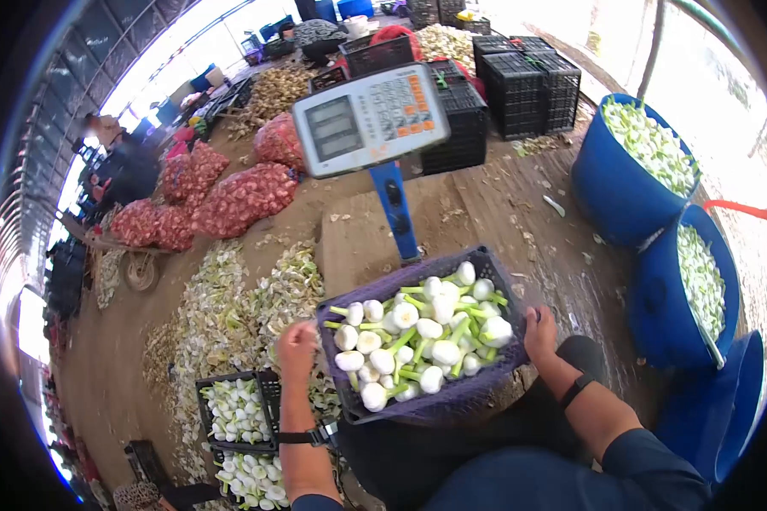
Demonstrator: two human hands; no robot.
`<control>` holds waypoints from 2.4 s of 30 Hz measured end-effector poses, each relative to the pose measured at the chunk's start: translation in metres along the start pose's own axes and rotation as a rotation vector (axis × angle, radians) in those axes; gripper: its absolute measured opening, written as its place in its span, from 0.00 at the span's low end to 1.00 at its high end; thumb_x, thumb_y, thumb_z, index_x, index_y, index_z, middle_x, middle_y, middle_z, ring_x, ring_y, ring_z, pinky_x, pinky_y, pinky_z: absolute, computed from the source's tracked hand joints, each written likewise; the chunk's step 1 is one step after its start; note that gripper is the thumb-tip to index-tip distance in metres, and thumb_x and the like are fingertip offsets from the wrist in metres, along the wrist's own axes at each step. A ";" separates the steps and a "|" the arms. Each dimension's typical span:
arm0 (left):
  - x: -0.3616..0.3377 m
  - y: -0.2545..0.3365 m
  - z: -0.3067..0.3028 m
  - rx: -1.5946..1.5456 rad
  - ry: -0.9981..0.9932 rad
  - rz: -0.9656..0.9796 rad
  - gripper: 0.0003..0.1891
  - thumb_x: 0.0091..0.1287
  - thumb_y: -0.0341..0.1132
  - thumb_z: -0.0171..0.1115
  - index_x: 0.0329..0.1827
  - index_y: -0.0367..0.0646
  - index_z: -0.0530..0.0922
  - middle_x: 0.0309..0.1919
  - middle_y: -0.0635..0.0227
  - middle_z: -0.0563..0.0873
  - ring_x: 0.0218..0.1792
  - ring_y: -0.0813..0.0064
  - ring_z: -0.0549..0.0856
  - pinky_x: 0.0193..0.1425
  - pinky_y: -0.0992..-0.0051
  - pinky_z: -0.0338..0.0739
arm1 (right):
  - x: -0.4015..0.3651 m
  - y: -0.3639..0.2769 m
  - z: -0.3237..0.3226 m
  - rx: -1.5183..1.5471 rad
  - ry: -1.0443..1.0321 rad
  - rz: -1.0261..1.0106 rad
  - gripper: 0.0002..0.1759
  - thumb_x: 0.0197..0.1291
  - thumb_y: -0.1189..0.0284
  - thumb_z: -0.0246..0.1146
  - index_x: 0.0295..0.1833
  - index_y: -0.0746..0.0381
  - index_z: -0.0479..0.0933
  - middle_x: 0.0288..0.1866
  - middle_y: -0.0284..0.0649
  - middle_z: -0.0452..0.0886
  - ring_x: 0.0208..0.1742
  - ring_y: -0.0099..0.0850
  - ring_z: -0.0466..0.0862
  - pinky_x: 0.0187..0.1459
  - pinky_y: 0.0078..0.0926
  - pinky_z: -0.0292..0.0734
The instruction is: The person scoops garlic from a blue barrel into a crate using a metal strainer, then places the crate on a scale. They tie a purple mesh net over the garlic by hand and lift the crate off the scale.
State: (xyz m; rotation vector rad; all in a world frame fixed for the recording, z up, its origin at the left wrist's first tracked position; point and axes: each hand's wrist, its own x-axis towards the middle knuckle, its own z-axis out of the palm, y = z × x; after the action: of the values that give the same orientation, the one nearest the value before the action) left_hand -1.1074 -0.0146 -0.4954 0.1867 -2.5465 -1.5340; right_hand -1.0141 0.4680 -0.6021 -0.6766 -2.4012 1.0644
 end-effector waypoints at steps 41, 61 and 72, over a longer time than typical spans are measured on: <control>0.041 0.030 0.027 0.043 0.054 0.035 0.08 0.66 0.29 0.60 0.46 0.37 0.78 0.33 0.70 0.81 0.32 0.78 0.81 0.38 0.77 0.77 | 0.134 -0.087 -0.015 0.740 -0.808 -0.451 0.04 0.67 0.76 0.59 0.37 0.63 0.75 0.33 0.35 0.81 0.39 0.25 0.81 0.45 0.26 0.77; -0.133 0.164 0.167 0.596 -0.490 0.623 0.07 0.62 0.28 0.56 0.41 0.46 0.80 0.34 0.62 0.79 0.32 0.56 0.83 0.34 0.58 0.78 | 0.112 -0.106 -0.036 0.624 -0.938 -0.125 0.05 0.66 0.72 0.62 0.41 0.63 0.79 0.41 0.36 0.86 0.44 0.24 0.84 0.46 0.24 0.77; -0.031 0.133 0.217 0.691 -0.559 0.566 0.09 0.62 0.37 0.65 0.42 0.47 0.85 0.32 0.59 0.84 0.38 0.53 0.84 0.42 0.57 0.77 | 0.062 -0.104 -0.043 0.256 -0.808 -0.572 0.07 0.61 0.69 0.66 0.41 0.61 0.82 0.40 0.43 0.85 0.42 0.42 0.84 0.45 0.35 0.78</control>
State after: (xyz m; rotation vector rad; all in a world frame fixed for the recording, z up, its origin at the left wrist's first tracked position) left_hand -1.1241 0.2408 -0.4795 -0.9220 -3.0424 -0.5073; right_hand -1.0659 0.4667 -0.4847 0.6295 -2.7143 1.5094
